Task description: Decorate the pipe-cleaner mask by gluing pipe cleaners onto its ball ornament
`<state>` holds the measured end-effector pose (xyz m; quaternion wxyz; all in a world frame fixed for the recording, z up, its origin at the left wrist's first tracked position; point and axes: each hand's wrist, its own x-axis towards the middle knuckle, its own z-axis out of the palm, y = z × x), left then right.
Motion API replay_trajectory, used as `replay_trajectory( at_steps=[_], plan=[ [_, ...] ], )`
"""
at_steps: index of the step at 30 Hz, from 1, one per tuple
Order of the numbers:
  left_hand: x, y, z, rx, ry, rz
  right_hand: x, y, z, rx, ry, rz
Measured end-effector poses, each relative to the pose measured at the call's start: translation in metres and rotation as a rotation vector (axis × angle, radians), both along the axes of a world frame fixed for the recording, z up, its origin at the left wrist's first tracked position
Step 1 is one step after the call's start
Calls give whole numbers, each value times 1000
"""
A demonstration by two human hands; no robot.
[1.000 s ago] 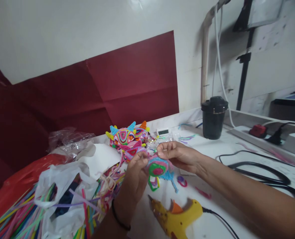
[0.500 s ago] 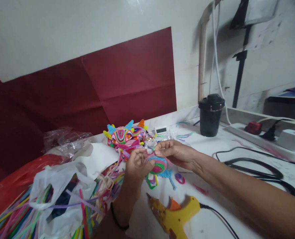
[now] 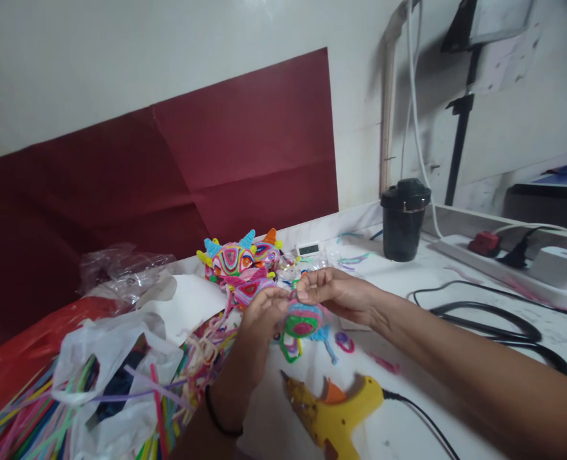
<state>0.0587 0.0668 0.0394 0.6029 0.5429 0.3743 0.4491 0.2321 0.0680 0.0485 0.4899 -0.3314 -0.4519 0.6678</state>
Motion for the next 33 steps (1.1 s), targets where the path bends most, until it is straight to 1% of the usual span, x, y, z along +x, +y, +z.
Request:
replay_trajectory(
  at_steps=[2, 6, 9, 14, 17, 22, 25, 31, 33],
  plan=[
    [0, -1, 2, -25, 10, -2, 0, -1, 0, 6, -18, 11],
    [0, -3, 4, 9, -15, 15, -3, -3, -2, 19, -55, 39],
    [-3, -1, 4, 7, -11, -27, -5, -4, -4, 29, -77, 58],
    [-8, 1, 4, -47, 13, -126, -8, -5, -5, 32, -100, 79],
    [-9, 1, 4, -52, 9, -147, -9, -6, -7, 24, -112, 80],
    [-10, -1, 8, -1, -12, -148, -8, -4, -8, 28, -108, 93],
    [-11, -4, 12, 12, -13, -143, -4, -4, -5, 43, -91, 117],
    [-12, -7, 14, 29, -23, -88, 3, -4, 1, 67, -70, 185],
    [-12, -6, 15, 36, -25, -77, 3, -5, 2, 76, -77, 178]
  ],
)
